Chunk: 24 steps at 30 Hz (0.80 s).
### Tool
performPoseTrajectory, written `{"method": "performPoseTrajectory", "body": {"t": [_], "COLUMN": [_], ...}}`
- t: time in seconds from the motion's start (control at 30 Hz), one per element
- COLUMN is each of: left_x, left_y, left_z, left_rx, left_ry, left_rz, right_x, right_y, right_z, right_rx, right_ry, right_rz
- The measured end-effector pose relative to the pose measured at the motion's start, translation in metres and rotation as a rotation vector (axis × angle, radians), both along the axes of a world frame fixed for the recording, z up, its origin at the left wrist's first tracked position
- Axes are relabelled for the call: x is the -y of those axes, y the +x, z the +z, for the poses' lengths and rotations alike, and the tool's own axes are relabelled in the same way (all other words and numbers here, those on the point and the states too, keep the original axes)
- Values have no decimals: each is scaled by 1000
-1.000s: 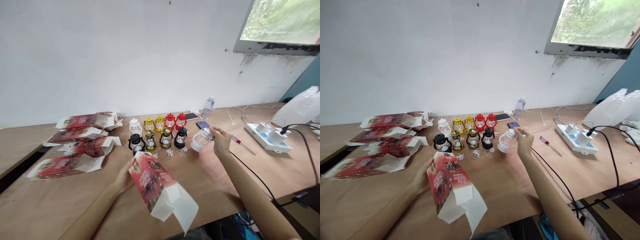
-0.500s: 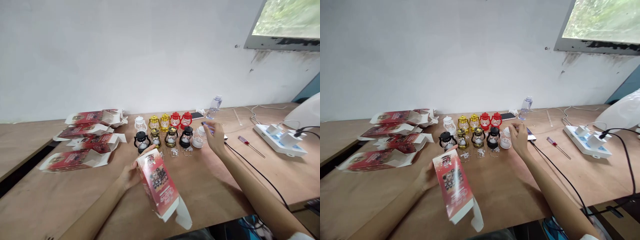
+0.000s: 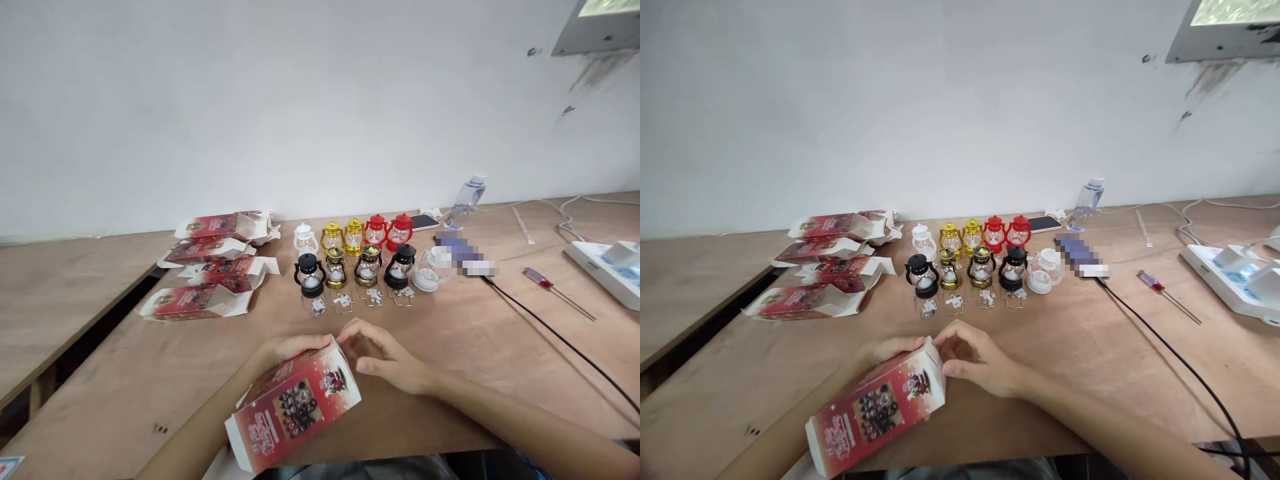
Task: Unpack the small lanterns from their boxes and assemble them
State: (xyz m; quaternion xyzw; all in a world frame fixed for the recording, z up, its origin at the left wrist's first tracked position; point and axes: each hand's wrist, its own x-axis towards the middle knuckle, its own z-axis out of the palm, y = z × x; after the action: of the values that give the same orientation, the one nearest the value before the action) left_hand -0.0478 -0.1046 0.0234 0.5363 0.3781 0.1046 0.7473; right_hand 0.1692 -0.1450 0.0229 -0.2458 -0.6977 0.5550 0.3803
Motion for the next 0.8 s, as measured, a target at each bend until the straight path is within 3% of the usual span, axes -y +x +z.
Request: {"method": "performPoseTrajectory", "body": {"t": [0.1,0.2,0.4,0.6,0.8], "left_x": [0,-5,-12,-10,-11], "left_y": [3,8,11,15,14], "left_z": [8,15,13,16,14], "left_rx": [-53,-21,-44,-53,-118], "left_ry": [-114,-106,30,-22,-25], "left_rz": [-51,-143,-125,-297,-373], "right_x": [4,7,2,-1,-10], "right_y": [-1,-1,0,-4,7], "right_z": [-13,-17,-13,-12,-5], "right_rx": [-61,-63,-122,-222,-280], "right_ry": [-164,-189,-258,-565,-626], "right_rz": [22,1,-20,68,30]}}
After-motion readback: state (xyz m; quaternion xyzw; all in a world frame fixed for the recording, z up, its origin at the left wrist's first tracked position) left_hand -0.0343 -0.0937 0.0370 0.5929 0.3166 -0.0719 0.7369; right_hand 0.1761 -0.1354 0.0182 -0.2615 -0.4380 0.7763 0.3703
